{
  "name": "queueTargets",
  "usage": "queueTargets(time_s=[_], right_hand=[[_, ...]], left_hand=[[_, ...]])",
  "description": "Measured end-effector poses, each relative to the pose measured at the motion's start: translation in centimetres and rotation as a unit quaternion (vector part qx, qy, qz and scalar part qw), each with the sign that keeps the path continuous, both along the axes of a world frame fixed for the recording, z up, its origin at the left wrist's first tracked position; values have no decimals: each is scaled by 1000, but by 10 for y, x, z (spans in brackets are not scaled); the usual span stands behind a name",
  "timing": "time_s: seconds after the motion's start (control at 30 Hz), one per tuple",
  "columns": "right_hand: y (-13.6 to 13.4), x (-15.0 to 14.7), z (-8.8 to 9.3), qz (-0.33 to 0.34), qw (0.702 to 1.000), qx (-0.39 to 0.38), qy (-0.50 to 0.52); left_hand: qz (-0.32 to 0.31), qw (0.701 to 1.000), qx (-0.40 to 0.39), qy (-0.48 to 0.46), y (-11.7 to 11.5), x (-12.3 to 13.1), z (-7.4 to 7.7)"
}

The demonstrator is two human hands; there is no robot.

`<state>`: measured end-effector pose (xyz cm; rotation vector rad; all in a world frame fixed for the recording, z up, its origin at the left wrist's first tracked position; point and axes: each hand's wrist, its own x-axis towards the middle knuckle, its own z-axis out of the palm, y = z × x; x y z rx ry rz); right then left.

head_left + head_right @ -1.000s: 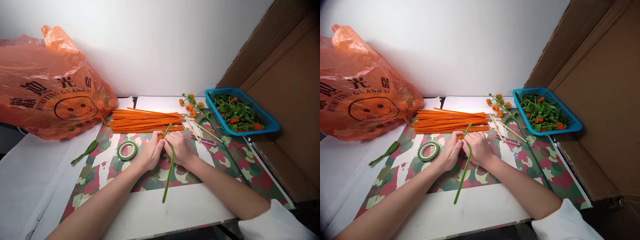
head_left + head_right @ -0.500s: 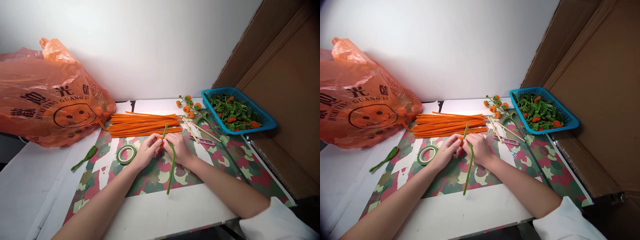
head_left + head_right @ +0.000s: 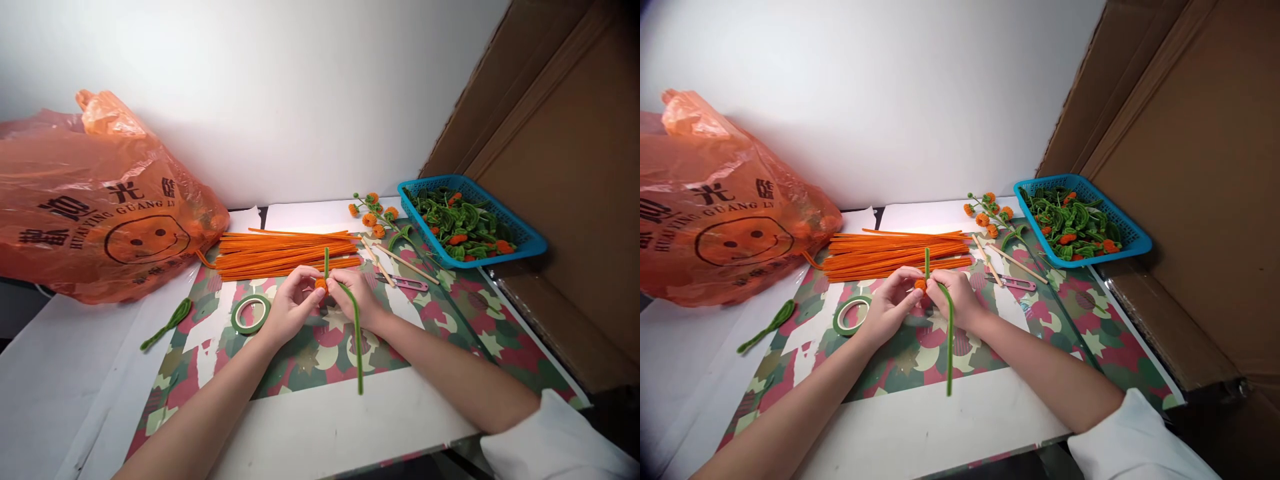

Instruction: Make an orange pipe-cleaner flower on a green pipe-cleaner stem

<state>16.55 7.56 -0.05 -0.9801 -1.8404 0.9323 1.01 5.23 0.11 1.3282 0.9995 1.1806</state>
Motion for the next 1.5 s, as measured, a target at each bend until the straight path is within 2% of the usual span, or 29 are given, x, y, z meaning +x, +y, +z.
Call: queueTargets(time_s=[0.13,0.27,0.5,0.73,0.83,0.9,0.97,1.07,1.13,1.27,1.5], right_hand=[[2,0,-1,9,996,85,-34],[3,0,-2,24,988,132,-77],[2,2,-1,-2,992,101,-71],[-2,-1,4,-44,994,84,-54],[-5,-2,6,-53,994,82,-50],[-5,-2,6,-34,993,99,-63],[-3,-2,5,-15,987,130,-90],[0,-1,2,-16,971,192,-139],[3,0,1,-17,957,237,-167],[5,2,2,-5,925,299,-233],[0,2,10,-29,884,345,-315]], left_hand=[[-38,990,-132,-45,2,-2,0],[-34,985,-163,-37,3,-2,0],[-2,994,-107,-24,1,-2,1],[33,999,32,3,0,1,-3],[49,997,60,12,-1,3,-1],[41,999,27,-1,-1,2,1],[18,998,-52,-25,-1,1,2],[-34,982,-178,-61,2,-1,3],[-70,969,-223,-76,3,-2,4],[-88,958,-257,-93,5,-1,5],[-10,955,-264,-133,6,1,7]])
